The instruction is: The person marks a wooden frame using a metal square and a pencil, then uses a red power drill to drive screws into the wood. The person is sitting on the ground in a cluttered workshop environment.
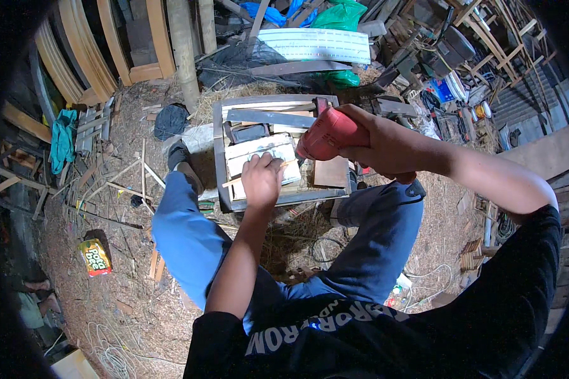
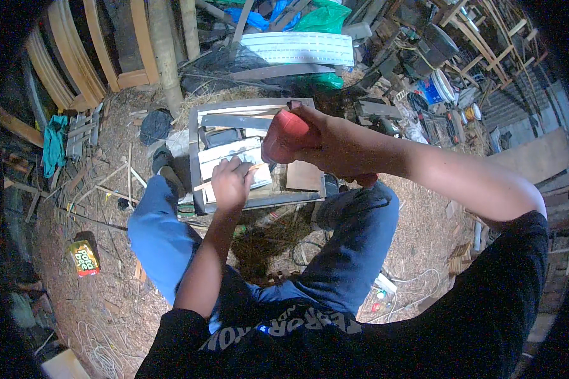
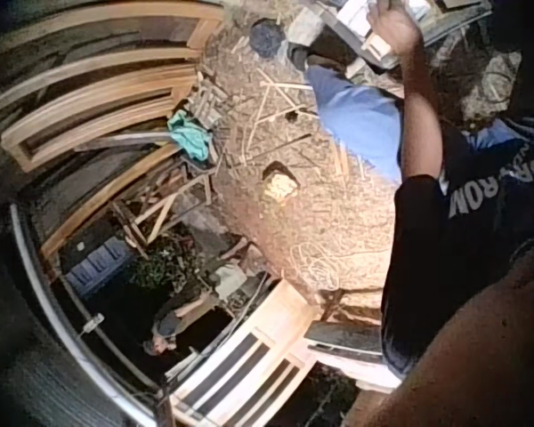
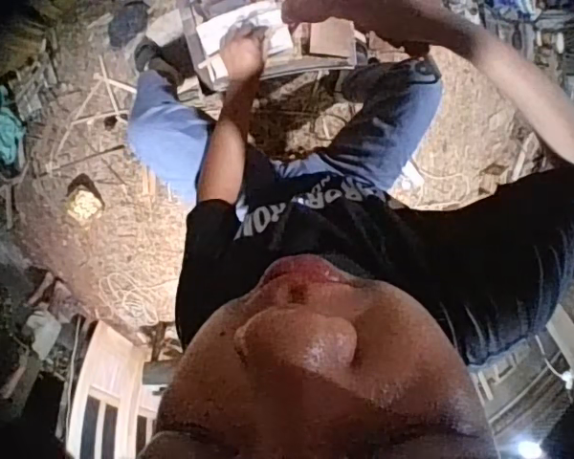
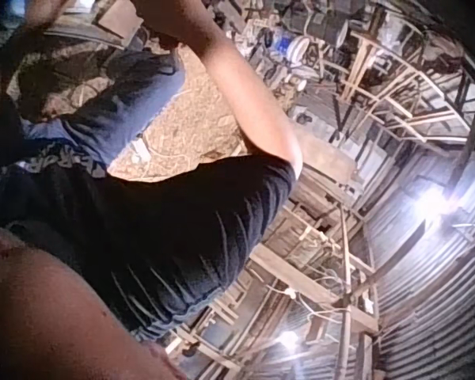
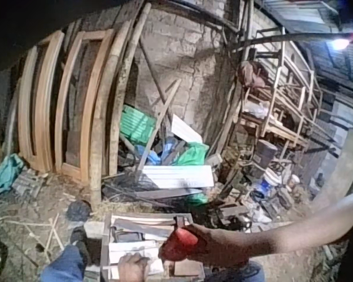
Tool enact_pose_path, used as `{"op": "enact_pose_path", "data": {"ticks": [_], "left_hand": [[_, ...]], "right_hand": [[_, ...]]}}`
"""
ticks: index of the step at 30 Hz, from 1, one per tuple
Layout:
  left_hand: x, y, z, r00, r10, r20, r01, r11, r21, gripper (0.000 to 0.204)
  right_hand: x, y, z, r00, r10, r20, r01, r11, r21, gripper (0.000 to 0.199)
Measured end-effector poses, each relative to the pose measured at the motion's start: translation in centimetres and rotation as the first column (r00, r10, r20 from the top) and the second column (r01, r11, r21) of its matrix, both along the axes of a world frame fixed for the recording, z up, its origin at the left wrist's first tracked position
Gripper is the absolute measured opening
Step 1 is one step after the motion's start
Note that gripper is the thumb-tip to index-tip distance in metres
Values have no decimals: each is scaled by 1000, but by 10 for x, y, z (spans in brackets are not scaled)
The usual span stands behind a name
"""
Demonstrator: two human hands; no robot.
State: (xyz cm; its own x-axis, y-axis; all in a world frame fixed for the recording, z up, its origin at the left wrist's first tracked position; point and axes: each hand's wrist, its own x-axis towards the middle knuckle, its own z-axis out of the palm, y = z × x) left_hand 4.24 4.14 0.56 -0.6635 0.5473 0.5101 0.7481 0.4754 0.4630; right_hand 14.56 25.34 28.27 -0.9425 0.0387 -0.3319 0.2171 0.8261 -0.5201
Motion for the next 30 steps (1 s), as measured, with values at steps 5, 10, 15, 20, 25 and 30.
{"op": "enact_pose_path", "data": {"ticks": [5, 10, 15, 20, 25, 30], "left_hand": [[0, 1, 1, 1000, 4, -11, -4, 1000, 14, 19], [0, 1, 0, 1000, 1, -18, 0, 1000, 16, 19], [0, 1, 0, 1000, -1, -8, 1, 1000, 10, 19], [0, 0, 1, 1000, 1, 1, -1, 1000, 14, 18], [0, 1, -1, 1000, 9, -16, -8, 1000, 20, 18], [0, 1, 0, 1000, 8, -3, -7, 1000, 21, 18]], "right_hand": [[2, 2, -4, 1000, 0, -5, 0, 1000, -6, 73], [2, 1, -5, 999, 18, -30, -19, 999, -38, 74], [1, -5, 0, 997, -39, 64, 41, 998, -41, 76], [3, -3, -4, 1000, -20, 24, 20, 1000, -23, 76], [3, -1, -7, 1000, 0, 15, 0, 1000, -9, 75], [3, -5, -2, 1000, 15, 14, -14, 999, -38, 75]]}}
